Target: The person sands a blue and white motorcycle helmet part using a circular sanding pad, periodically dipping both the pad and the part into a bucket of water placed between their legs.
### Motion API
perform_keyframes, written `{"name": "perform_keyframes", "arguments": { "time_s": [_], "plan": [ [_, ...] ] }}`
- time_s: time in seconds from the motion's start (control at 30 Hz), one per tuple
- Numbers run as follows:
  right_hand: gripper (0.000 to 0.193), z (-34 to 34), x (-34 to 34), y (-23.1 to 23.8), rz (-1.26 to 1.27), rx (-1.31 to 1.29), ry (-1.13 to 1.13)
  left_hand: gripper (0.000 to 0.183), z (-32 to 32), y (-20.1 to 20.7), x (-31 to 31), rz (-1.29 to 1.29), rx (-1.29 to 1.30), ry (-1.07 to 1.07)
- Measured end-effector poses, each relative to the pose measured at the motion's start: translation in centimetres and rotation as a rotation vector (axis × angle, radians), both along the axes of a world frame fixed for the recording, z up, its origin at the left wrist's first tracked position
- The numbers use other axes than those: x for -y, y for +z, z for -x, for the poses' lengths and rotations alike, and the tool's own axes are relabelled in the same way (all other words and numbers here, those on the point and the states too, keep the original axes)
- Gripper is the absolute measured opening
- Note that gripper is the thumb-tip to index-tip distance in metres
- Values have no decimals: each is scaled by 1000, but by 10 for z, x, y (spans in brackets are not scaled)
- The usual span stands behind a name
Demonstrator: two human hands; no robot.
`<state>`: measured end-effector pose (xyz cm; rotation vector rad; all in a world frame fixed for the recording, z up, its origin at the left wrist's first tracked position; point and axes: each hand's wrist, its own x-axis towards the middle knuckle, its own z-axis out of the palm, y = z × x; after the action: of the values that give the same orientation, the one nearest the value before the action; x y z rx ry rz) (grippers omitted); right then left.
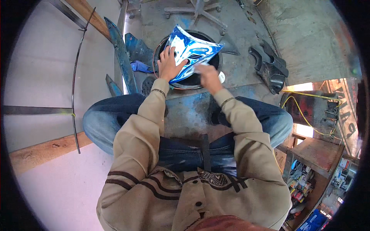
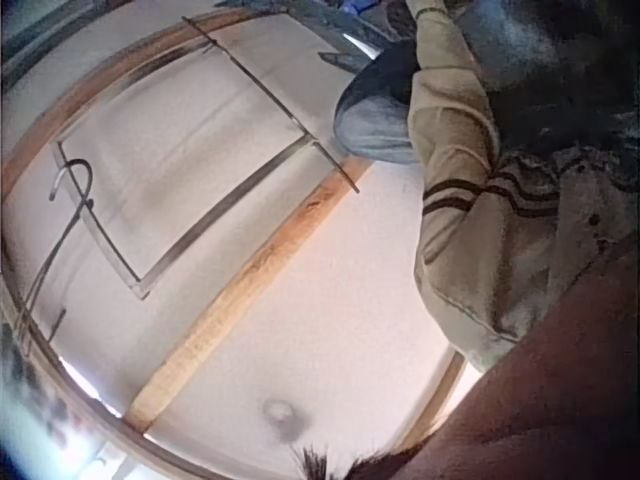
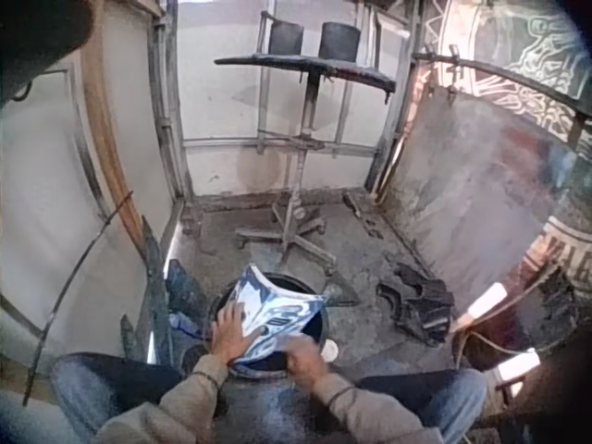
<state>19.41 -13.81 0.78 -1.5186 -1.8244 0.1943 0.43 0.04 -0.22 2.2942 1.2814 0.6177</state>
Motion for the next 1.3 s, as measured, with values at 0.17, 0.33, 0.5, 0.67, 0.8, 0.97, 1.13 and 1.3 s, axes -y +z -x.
{"name": "perform_keyframes", "arguments": {
  "time_s": [0.17, 0.33, 0.5, 0.67, 0.8, 0.97, 1.13, 1.3],
  "plan": [
    [39, 41, 6, 5, 8, 45, 134, 92, 8, -2, 0, 3, -26, 21],
    [37, -22, -9, 11, 50, -64, -114, 93, 6, 8, 3, 45, -46, 10],
    [40, 46, 10, -1, -21, 21, 78, 92, 5, 7, 5, 55, -39, 16],
    [38, -7, -2, 5, -7, -12, -8, 91, 4, 7, 5, 40, -24, -4],
    [32, -25, -4, -3, 1, 67, -147, 91, 2, 5, 3, 35, -56, 19],
    [40, 37, 4, -5, -28, 40, 216, 93, 4, 2, 2, 12, -26, 12],
    [37, -26, -12, 18, 26, -74, -45, 92, 8, 1, 3, 25, -22, 15],
    [42, 26, 5, -6, 25, 75, 81, 91, 6, -1, 0, 11, -41, 30]
  ]
}}
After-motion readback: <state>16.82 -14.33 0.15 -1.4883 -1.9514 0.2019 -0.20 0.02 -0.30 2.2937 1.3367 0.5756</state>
